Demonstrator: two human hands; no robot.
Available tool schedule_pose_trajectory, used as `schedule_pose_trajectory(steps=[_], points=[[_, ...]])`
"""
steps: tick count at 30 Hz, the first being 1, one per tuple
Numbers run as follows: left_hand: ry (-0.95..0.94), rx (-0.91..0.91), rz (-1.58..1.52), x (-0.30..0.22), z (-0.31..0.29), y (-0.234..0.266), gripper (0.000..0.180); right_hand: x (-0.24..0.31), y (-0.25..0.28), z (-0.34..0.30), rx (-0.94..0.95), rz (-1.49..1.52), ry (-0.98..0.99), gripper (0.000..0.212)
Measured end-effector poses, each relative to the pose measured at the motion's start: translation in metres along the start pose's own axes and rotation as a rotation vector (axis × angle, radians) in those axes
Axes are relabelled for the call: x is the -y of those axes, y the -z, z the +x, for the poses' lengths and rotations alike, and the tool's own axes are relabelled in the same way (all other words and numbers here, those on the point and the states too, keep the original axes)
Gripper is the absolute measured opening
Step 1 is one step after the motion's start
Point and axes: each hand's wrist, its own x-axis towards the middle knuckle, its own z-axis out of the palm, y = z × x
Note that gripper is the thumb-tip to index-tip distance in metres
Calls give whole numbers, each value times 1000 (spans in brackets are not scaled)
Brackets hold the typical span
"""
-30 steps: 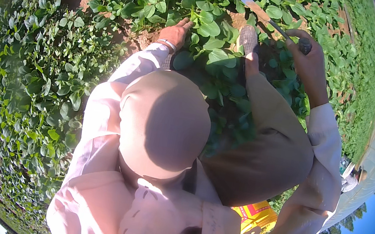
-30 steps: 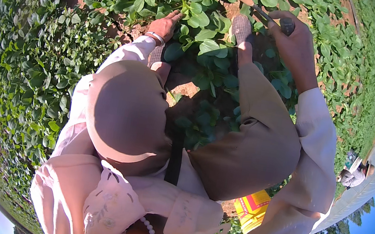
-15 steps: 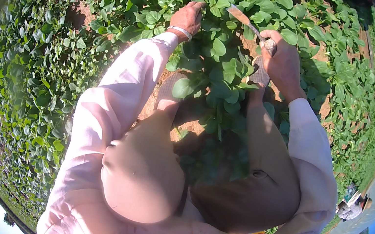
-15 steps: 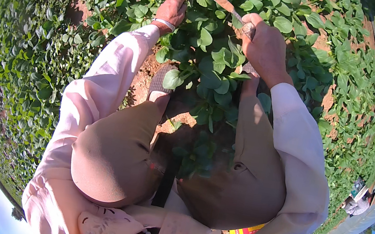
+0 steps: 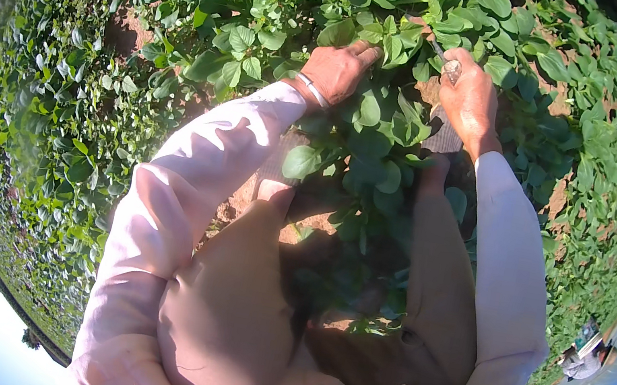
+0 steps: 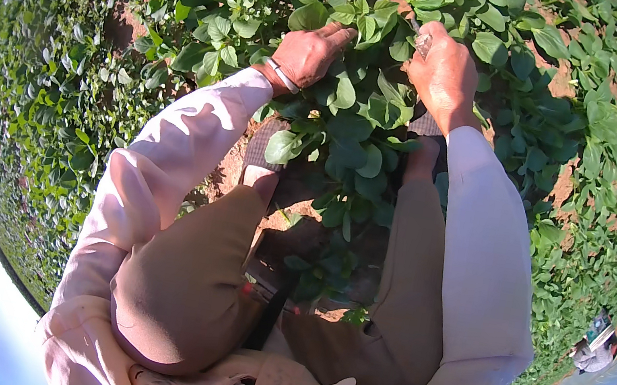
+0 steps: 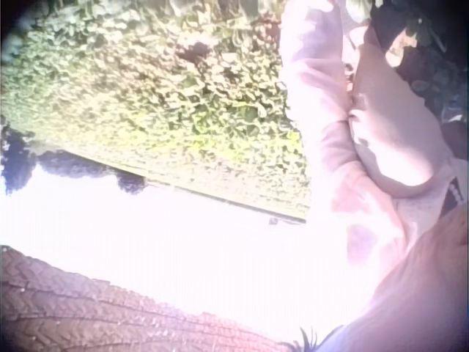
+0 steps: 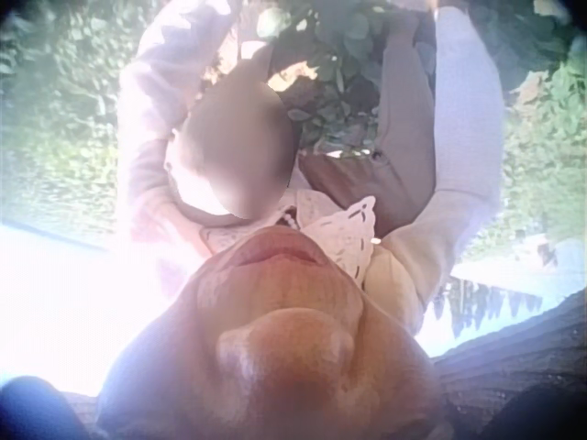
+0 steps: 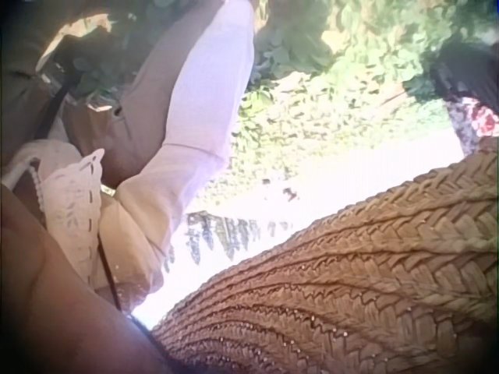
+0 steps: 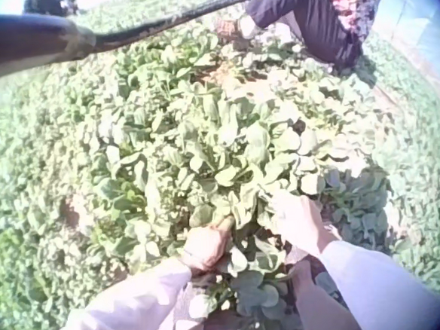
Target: The person cuts green leafy plants with a sickle and places them into a yellow bucket.
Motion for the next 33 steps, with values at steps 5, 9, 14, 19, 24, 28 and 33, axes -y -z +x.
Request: schedule_pose_trajectory(steps=[5, 9, 14, 19, 24, 28, 33], points=[[154, -255, -346, 18, 68, 32, 18, -2, 3, 1, -6, 60, -19, 19], [279, -343, -202, 53, 98, 3, 27, 7, 7, -1, 81, -127, 133, 26], [351, -172, -416, 47, 79, 6, 32, -9, 3, -8, 239, 31, 295, 19], [240, -455, -455, -3, 76, 46, 11, -5, -2, -18, 304, -92, 402, 22], [-131, 104, 29, -10, 78, 10, 24, -8, -1, -16, 235, -122, 336, 20], [46, -60, 153, 30, 94, -14, 22, -25, 2, -7, 97, -156, 278, 20], [384, -96, -83, 75, 94, -3, 32, -39, -1, -18, 31, 12, 61, 23]])
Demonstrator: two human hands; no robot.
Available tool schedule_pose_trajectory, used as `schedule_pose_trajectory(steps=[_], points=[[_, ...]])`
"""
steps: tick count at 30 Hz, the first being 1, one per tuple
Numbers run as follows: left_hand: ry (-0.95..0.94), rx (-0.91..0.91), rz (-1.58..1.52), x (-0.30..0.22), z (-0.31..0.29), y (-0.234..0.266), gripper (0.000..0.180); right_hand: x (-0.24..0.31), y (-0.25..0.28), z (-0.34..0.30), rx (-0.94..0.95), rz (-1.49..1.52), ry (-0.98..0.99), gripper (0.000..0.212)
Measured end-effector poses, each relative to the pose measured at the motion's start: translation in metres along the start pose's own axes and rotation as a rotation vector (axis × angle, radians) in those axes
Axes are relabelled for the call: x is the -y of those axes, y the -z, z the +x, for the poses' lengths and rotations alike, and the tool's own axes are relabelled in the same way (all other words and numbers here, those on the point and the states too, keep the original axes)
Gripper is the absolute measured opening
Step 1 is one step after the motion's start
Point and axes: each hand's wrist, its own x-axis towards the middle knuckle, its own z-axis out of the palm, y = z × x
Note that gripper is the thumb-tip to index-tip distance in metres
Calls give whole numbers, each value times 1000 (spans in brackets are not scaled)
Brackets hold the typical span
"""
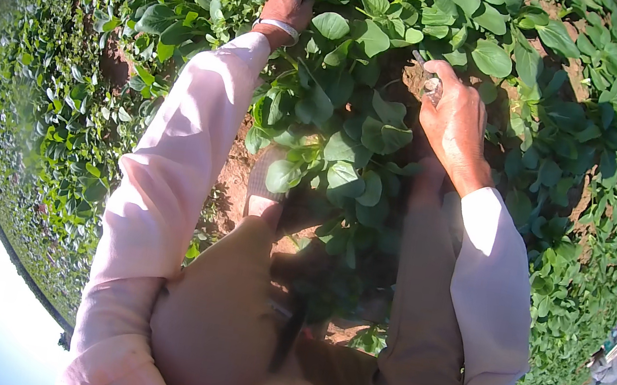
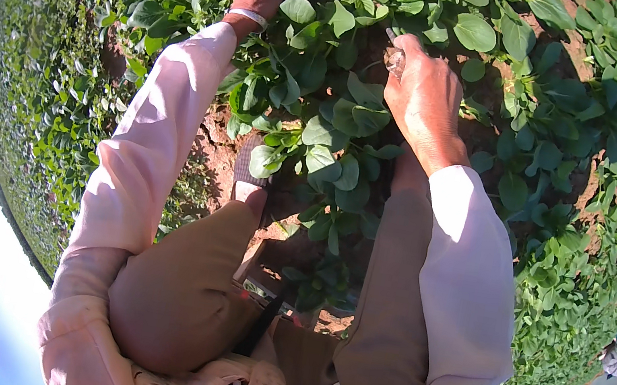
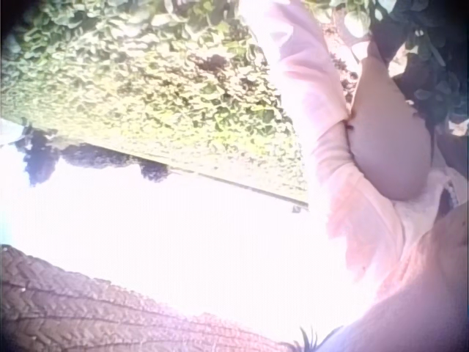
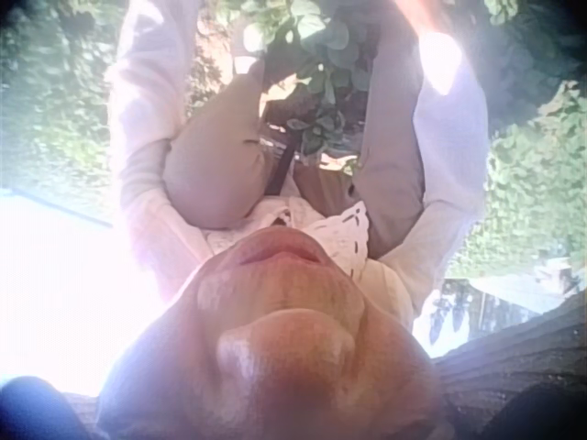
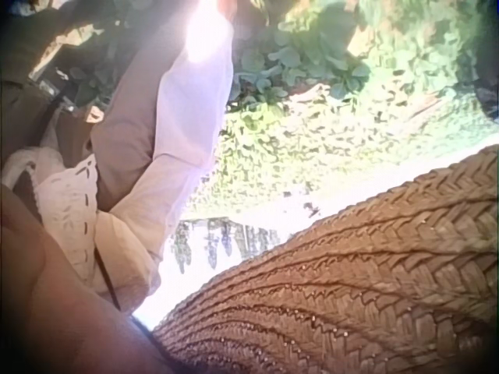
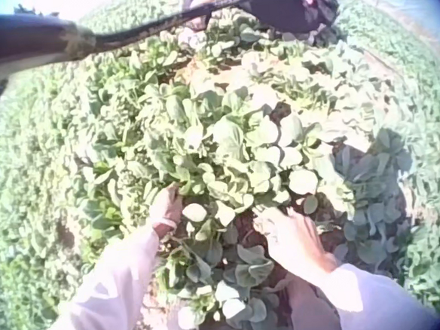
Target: The person cuts green leafy plants with a sickle and places them into a yellow bucket.
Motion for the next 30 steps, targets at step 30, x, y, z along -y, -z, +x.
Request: schedule_pose_trajectory(steps=[30], points=[[-165, 466, 933, -50, 33, -41, 20, 2, 2, -1, 37, 150, -55, 32]])
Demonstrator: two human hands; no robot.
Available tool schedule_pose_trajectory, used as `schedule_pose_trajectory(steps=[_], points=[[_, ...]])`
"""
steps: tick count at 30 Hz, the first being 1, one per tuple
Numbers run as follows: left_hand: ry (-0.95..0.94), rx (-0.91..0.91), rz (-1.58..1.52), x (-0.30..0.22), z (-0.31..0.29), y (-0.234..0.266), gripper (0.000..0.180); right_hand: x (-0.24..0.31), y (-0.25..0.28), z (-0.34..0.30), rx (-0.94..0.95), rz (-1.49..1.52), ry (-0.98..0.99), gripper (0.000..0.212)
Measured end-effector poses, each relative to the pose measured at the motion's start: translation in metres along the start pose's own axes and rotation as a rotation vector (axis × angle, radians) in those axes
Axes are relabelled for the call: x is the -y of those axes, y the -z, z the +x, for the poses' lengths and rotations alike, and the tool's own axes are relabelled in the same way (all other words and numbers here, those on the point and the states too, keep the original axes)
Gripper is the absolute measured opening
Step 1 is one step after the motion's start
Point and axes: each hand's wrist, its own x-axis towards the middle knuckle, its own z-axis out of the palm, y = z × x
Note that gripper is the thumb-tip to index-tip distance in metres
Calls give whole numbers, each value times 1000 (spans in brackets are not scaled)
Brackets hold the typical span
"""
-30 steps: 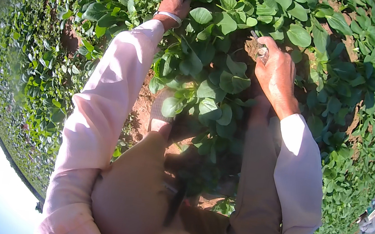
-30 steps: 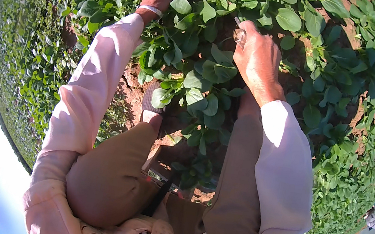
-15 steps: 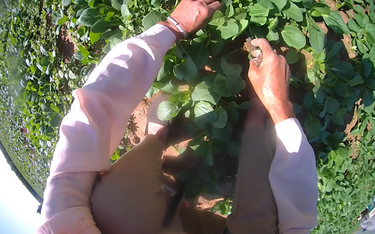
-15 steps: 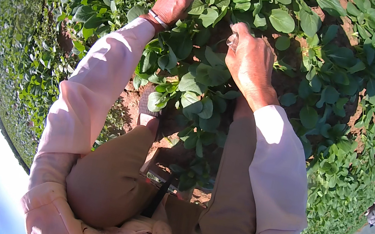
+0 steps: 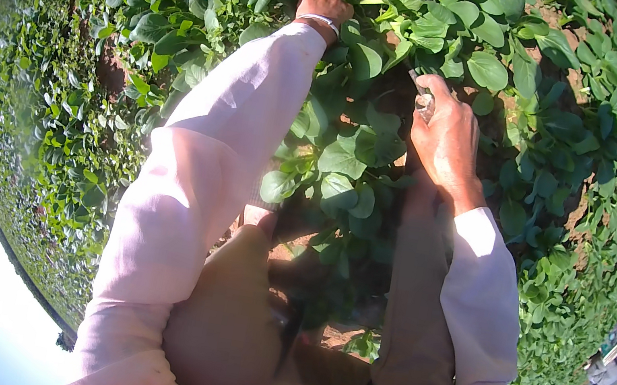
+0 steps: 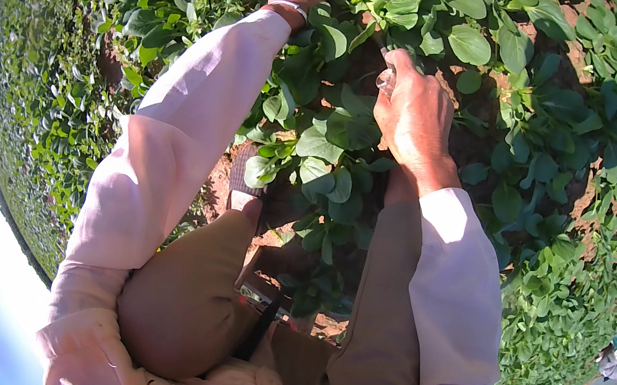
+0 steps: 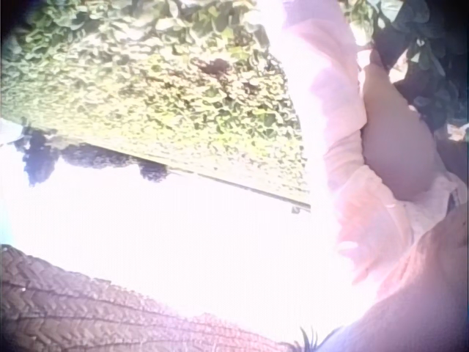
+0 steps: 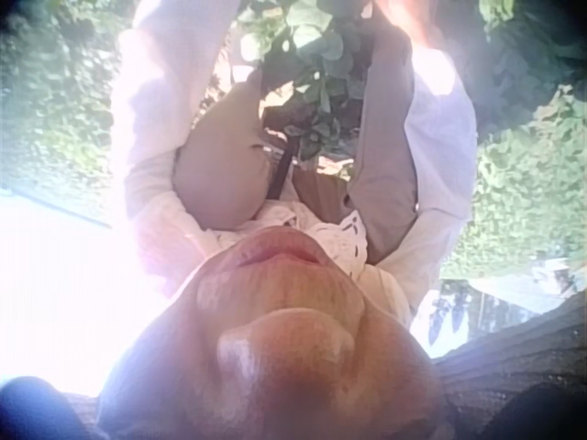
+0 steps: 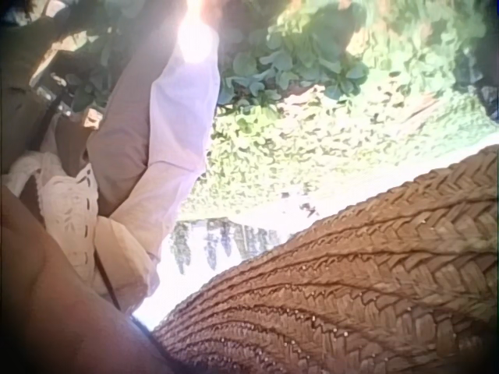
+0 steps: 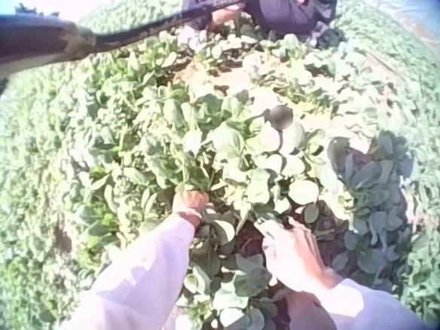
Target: The person cuts green leafy plants with a sickle and places them into a yellow bucket.
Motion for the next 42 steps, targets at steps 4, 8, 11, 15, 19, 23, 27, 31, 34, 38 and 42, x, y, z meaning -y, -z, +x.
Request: schedule_pose_trajectory(steps=[4, 8, 11, 15, 19, 23, 27, 31, 34, 38, 42], points=[[12, -86, -136, 6, 6, -16, 24, 2, -1, -1, -13, -8, 25, 32], [48, -34, -221, 16, 14, -20, 39, 0, 1, 0, 5, 16, -6, 30], [-15, -135, -450, 22, 12, -27, 37, -1, 8, -1, -2, 67, -48, 30], [-12, -87, -548, 34, 18, -47, 34, 4, 27, -6, -113, 84, 40, 33], [-345, -51, -700, 27, -20, -34, 26, 5, 38, 12, -242, 154, 205, 25], [-235, -36, -1355, 32, -53, 12, 24, 1, 56, 42, -157, -91, 237, 30], [-248, -210, -1800, 37, -62, 81, 21, -1, 34, 32, 17, -252, 252, 29], [-173, -643, -868, 25, -1, 53, 22, 4, 16, 14, 71, -342, 374, 38], [-178, -383, -392, -5, -3, 26, 25, 1, 7, 8, 78, -367, 329, 39], [-198, -378, -261, -24, -34, -11, 27, -6, 16, -1, 30, -112, 165, 37], [-313, -336, -208, -21, -43, -6, 22, -1, 25, 10, -78, -114, 139, 28]])
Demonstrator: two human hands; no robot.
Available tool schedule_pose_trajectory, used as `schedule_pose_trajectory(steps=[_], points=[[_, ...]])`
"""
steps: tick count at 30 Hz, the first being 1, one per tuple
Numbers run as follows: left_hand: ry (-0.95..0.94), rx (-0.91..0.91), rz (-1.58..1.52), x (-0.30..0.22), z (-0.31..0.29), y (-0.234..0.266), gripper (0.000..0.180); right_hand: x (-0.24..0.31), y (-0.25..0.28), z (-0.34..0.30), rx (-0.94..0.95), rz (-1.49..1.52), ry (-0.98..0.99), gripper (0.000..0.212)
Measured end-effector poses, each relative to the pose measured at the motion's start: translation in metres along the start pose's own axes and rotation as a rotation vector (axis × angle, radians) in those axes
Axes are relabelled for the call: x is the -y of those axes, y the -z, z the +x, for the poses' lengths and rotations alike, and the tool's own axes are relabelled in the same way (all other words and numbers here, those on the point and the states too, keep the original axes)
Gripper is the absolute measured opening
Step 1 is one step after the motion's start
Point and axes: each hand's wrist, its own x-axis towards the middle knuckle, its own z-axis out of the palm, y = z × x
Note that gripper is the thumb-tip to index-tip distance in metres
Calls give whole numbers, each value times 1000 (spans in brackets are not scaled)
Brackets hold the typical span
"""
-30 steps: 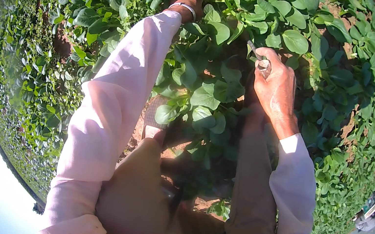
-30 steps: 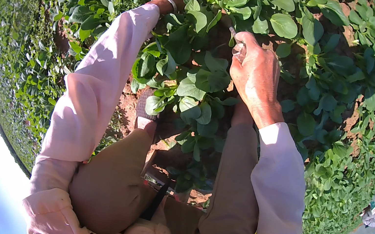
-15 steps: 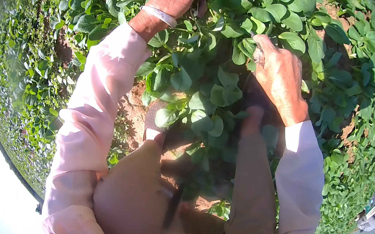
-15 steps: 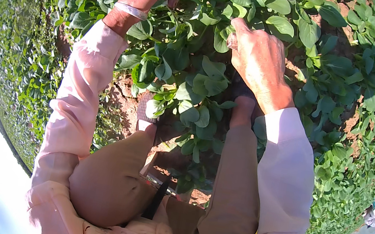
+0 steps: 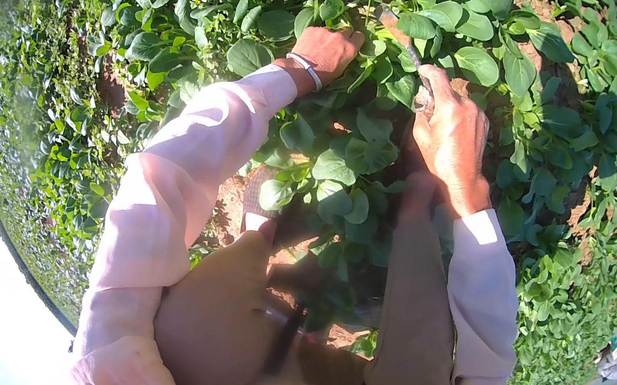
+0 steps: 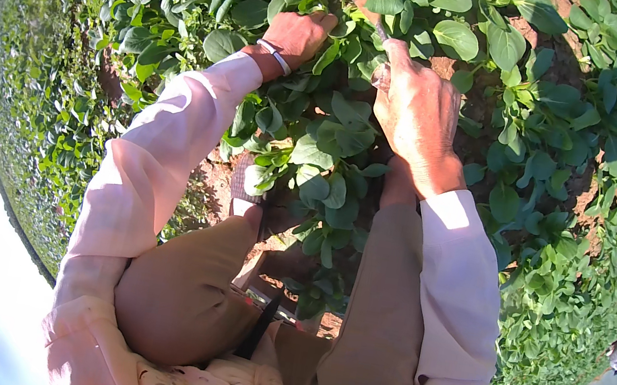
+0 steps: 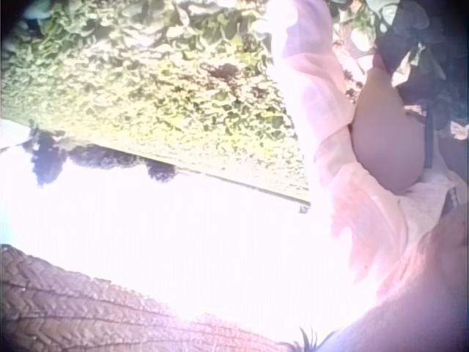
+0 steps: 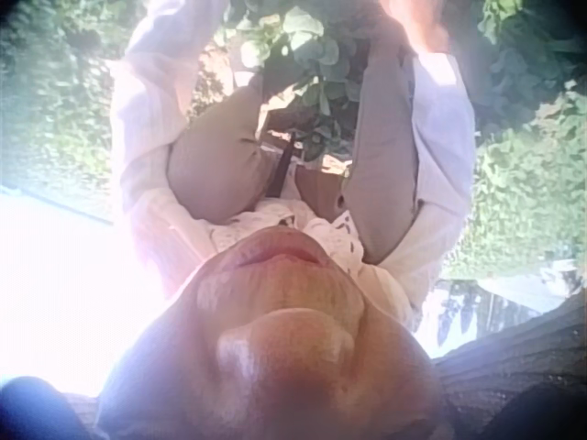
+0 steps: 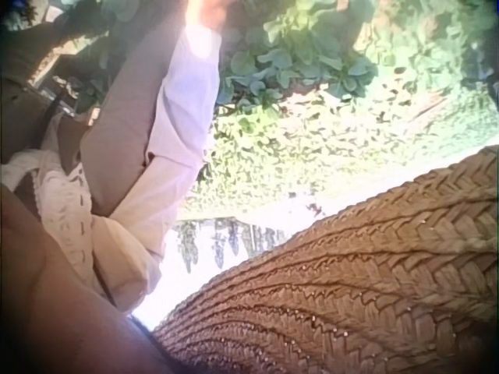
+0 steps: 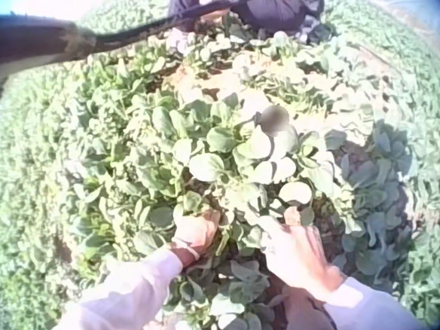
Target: The person cuts green leafy plants with a sickle and places them into a yellow bucket.
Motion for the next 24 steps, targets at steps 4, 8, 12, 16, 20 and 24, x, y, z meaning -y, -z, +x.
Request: schedule_pose_trajectory(steps=[4, 8, 12, 16, 20, 24], points=[[-7, -107, 33, -3, 25, 40, 13, -11, -8, -1, 41, -37, -137, 21], [-103, -3, 233, 20, 64, 58, 14, -9, -14, -7, 34, 76, -199, 20], [-153, 256, 257, 15, 91, 37, 16, -11, -9, -11, 56, 89, -240, 23], [40, 335, 296, 9, 98, 26, 20, -12, -12, -12, 39, 131, -248, 26], [151, 380, 290, 7, 105, 17, 26, -14, -10, -13, 49, 181, -252, 28], [162, 370, 297, 9, 103, 7, 27, -16, -12, -13, 30, 224, -233, 29]])
